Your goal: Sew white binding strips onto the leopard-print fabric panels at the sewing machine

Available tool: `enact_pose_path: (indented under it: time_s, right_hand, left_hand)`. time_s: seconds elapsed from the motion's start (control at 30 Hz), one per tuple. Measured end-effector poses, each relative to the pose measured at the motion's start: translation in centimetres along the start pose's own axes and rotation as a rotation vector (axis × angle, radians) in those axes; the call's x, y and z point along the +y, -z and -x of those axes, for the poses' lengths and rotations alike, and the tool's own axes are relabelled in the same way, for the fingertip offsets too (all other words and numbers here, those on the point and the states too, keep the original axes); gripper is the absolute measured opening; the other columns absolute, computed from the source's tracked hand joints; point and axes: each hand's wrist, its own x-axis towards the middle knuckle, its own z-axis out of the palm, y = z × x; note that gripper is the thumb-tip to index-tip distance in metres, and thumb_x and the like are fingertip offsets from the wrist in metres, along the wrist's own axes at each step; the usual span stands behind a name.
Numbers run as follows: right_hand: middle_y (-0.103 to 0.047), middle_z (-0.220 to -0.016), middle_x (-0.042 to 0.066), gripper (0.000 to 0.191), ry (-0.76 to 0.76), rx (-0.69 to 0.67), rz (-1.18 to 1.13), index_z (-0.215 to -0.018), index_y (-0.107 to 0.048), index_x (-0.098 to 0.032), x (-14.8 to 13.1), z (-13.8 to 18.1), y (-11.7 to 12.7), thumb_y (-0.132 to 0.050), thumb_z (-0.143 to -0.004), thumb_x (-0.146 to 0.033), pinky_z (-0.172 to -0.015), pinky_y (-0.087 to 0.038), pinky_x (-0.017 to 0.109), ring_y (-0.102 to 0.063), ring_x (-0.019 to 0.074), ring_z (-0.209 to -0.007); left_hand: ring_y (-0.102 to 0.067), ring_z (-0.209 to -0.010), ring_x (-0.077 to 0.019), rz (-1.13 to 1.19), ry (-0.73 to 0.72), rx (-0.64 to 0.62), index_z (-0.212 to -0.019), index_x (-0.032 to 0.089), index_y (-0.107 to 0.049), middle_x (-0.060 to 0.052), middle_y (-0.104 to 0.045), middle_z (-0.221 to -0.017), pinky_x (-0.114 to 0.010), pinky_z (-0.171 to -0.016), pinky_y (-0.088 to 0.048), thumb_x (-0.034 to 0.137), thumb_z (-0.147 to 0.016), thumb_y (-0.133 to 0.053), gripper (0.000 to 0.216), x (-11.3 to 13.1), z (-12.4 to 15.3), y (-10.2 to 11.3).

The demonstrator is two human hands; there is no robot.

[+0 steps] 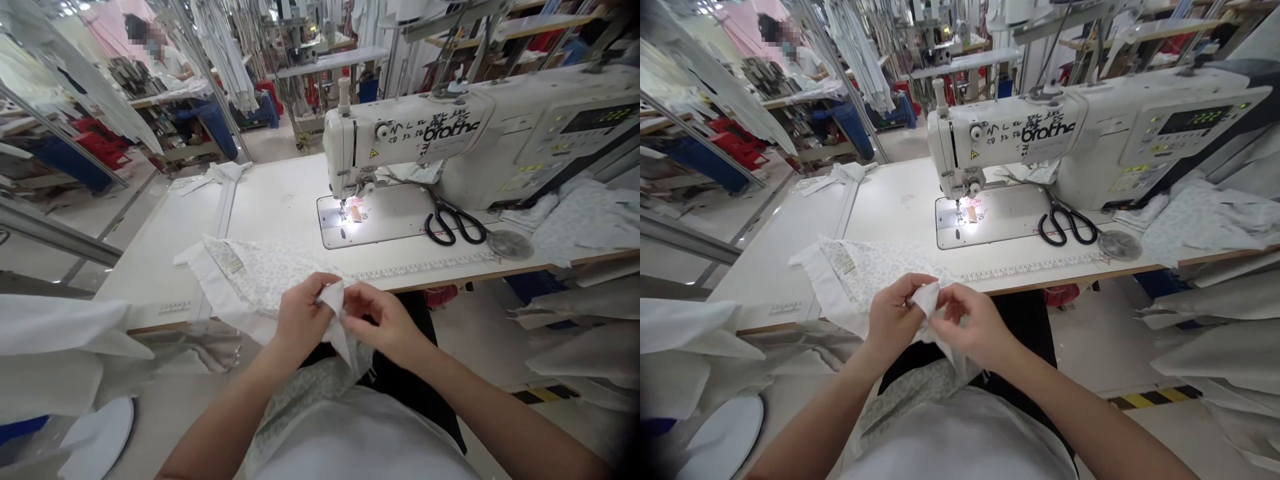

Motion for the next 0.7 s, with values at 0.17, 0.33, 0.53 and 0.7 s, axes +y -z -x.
enact_pose_path:
  time_s: [0.17, 0.33, 0.53, 0.7]
  right_hand:
    - [-0.053, -0.072, -0.001, 0.017, -0.022, 0.092, -0.117, -0.077, -0.052, -0.019, 0.1, -0.1, -2.2, -0.051, -0.084, -0.035, -0.064, -0.041, 0.025, -0.050, 0.0137, -0.068]
    - [-0.039, -0.060, -0.004, 0.031, 0.095, 0.279, 0.024, -0.069, -0.043, -0.021, 1.4, 0.1, -2.5, -0.044, -0.090, -0.044, -0.053, -0.034, 0.022, -0.039, 0.0111, -0.056]
    - [-0.050, -0.061, -0.004, 0.030, -0.282, -0.185, 0.383, -0.066, -0.050, -0.018, 8.4, 1.2, -1.1, -0.050, -0.089, -0.038, -0.058, -0.041, 0.023, -0.049, 0.0116, -0.060]
    - [-0.061, -0.089, 0.003, 0.021, -0.481, -0.238, 0.568, -0.092, -0.060, -0.013, 16.0, 0.5, 0.3, -0.052, -0.092, -0.032, -0.070, -0.050, 0.031, -0.059, 0.0147, -0.077]
  left_hand:
    - [-0.049, -0.058, -0.0094, -0.187, -0.071, 0.213, -0.085, 0.021, -0.065, 0.004, -0.058, -0.065, -0.021, -0.056, -0.036, 0.015, -0.069, -0.059, 0.018, -0.2, -0.3, -0.1]
    - [-0.048, -0.052, -0.0098, 0.572, 0.393, -0.284, -0.071, 0.016, -0.059, 0.002, -0.054, -0.060, -0.022, -0.050, -0.038, 0.035, -0.053, -0.074, 0.029, -0.8, 1.9, -0.5]
    - [-0.040, -0.041, -0.0077, 0.909, 0.574, -0.387, -0.052, 0.014, -0.054, 0.001, -0.047, -0.046, -0.021, -0.039, -0.032, 0.050, -0.040, -0.081, 0.047, -2.9, 6.7, 2.8]
    - [-0.052, -0.052, -0.0095, 0.726, 0.501, -0.002, -0.072, 0.015, -0.063, 0.000, -0.059, -0.061, -0.021, -0.050, -0.044, 0.033, -0.057, -0.079, 0.028, -4.8, 7.0, 8.3]
